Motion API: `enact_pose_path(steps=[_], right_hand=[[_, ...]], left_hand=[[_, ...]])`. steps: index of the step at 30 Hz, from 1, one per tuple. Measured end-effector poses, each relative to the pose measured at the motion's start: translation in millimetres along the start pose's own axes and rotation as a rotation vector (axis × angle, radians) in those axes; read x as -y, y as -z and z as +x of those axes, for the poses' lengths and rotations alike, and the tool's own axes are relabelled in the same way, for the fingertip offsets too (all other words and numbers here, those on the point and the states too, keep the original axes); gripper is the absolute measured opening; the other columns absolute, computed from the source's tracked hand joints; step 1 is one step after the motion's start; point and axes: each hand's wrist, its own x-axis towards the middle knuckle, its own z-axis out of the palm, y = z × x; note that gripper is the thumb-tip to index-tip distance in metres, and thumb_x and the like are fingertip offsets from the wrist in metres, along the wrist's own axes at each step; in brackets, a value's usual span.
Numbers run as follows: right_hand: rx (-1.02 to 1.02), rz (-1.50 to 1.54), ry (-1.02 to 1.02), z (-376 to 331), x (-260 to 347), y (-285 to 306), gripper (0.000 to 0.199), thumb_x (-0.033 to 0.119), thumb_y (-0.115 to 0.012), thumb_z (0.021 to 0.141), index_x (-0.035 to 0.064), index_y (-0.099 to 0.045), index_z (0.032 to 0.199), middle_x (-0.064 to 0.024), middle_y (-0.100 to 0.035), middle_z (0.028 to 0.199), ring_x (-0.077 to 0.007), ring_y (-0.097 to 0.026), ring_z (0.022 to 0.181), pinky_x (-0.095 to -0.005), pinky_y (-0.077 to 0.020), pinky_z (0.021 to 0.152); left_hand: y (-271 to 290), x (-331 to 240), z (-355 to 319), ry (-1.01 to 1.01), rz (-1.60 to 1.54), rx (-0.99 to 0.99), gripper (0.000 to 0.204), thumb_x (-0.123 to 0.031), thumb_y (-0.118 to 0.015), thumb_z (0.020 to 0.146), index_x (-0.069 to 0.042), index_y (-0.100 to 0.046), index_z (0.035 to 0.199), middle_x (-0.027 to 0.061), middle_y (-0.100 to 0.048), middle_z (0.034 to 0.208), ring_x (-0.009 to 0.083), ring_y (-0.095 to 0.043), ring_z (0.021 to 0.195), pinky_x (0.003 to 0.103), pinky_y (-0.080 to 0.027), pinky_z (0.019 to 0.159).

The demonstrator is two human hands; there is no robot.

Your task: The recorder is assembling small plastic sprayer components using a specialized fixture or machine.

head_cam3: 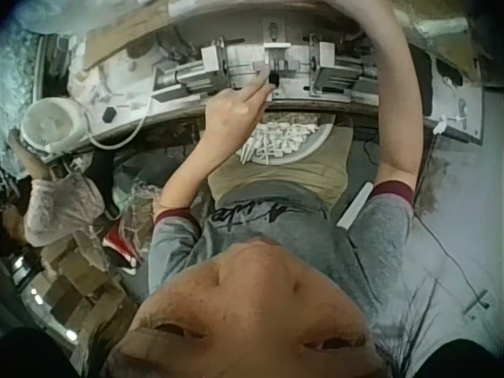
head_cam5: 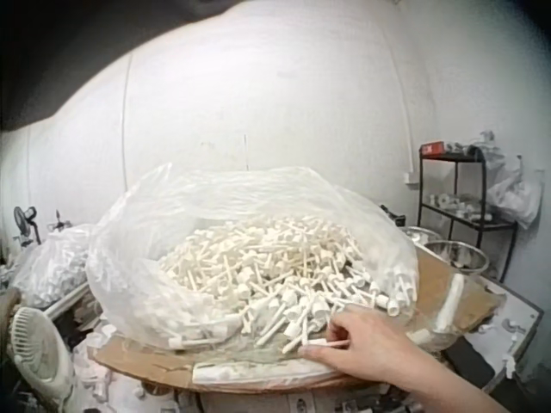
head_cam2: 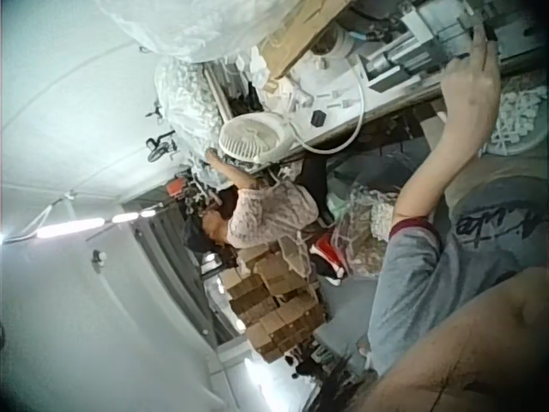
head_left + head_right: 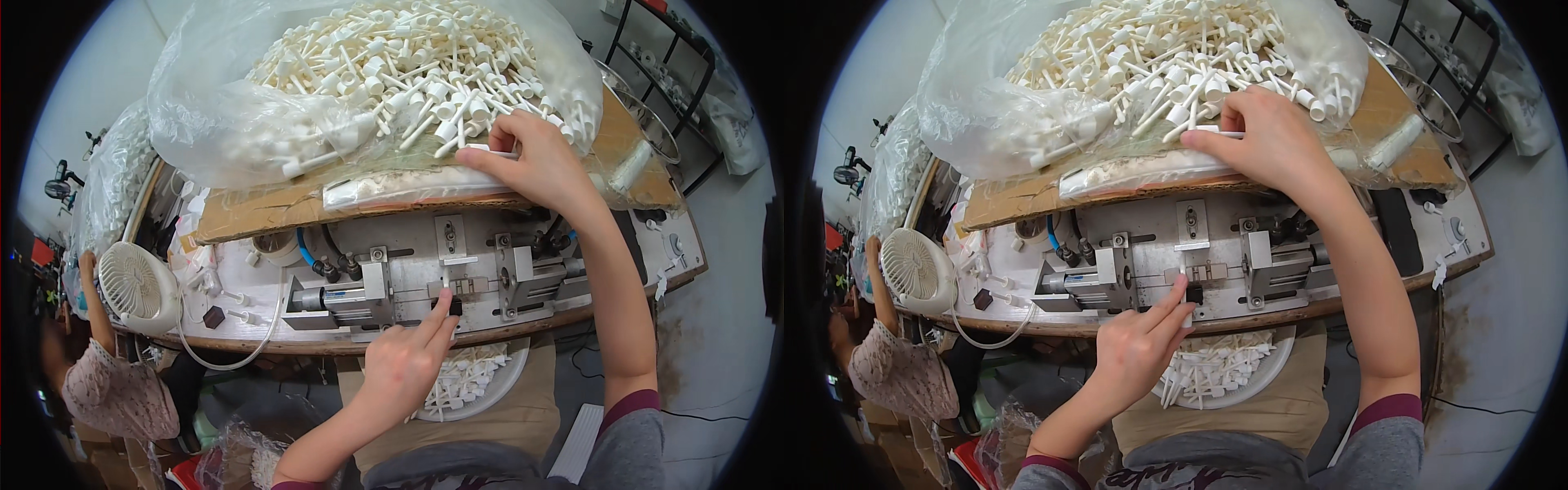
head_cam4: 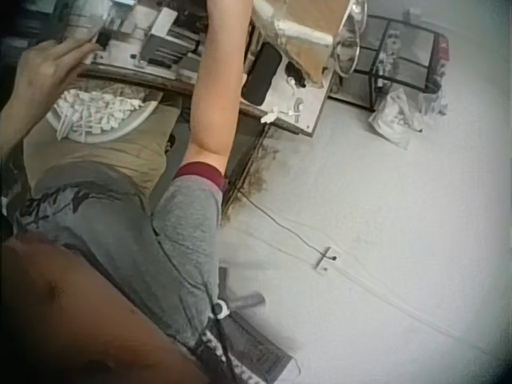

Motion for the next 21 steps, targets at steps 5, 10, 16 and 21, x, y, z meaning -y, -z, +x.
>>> enact_pose_path(steps=[5, 10, 16, 21], right_hand=[[-0.208, 0.161, 0.159, -29.5, 12.4, -3.3, 0.029, 0.026, -0.077, 0.077, 0.0006, -0.065, 0.085, -0.011, -0.06, 0.091, -0.0271, -0.063, 0.081, -0.0372, -0.0503, 0.073], [-0.253, 0.216, 0.409, -87.6, 28.9, -9.3, 0.027, 0.005, -0.075, 0.076, 0.0014, -0.064, 0.1, -0.0131, -0.061, 0.106, -0.0309, -0.065, 0.093, -0.0369, -0.0527, 0.079], [-0.157, 0.029, 0.459, -161.8, 31.5, -43.2, 0.023, 0.006, -0.07, 0.078, -0.0017, -0.063, 0.099, -0.0209, -0.066, 0.122, -0.0252, -0.067, 0.084, -0.0327, -0.0524, 0.072], [-0.034, -0.112, 0.512, -173.0, 43.6, -69.8, 0.02, 0.007, -0.063, 0.074, -0.001, -0.061, 0.093, -0.0262, -0.066, 0.124, -0.0174, -0.06, 0.062, -0.0279, -0.0458, 0.067]], left_hand=[[2.2, -1.7, 12.7, -0.011, 0.065, 0.039, 0.029, -0.017, -0.081, 0.074, -0.01, -0.074, 0.1, 0.0094, -0.07, 0.125, 0.0181, -0.06, 0.052, 0.028, -0.049, 0.054], [7.3, 1.8, 14.6, -0.001, 0.003, 0.068, 0.027, -0.019, -0.082, 0.075, -0.011, -0.075, 0.099, 0.0094, -0.072, 0.119, 0.0194, -0.061, 0.053, 0.03, -0.05, 0.053], [50.3, 16.9, 63.2, 0.074, -0.363, -0.154, 0.017, -0.017, -0.079, 0.081, -0.009, -0.072, 0.094, 0.0065, -0.072, 0.085, 0.0226, -0.067, 0.063, 0.031, -0.05, 0.058], [55.5, 48.5, 139.7, -0.011, -0.216, -0.487, 0.011, -0.012, -0.073, 0.084, -0.003, -0.07, 0.091, 0.0112, -0.069, 0.085, 0.0292, -0.067, 0.086, 0.039, -0.052, 0.073]])
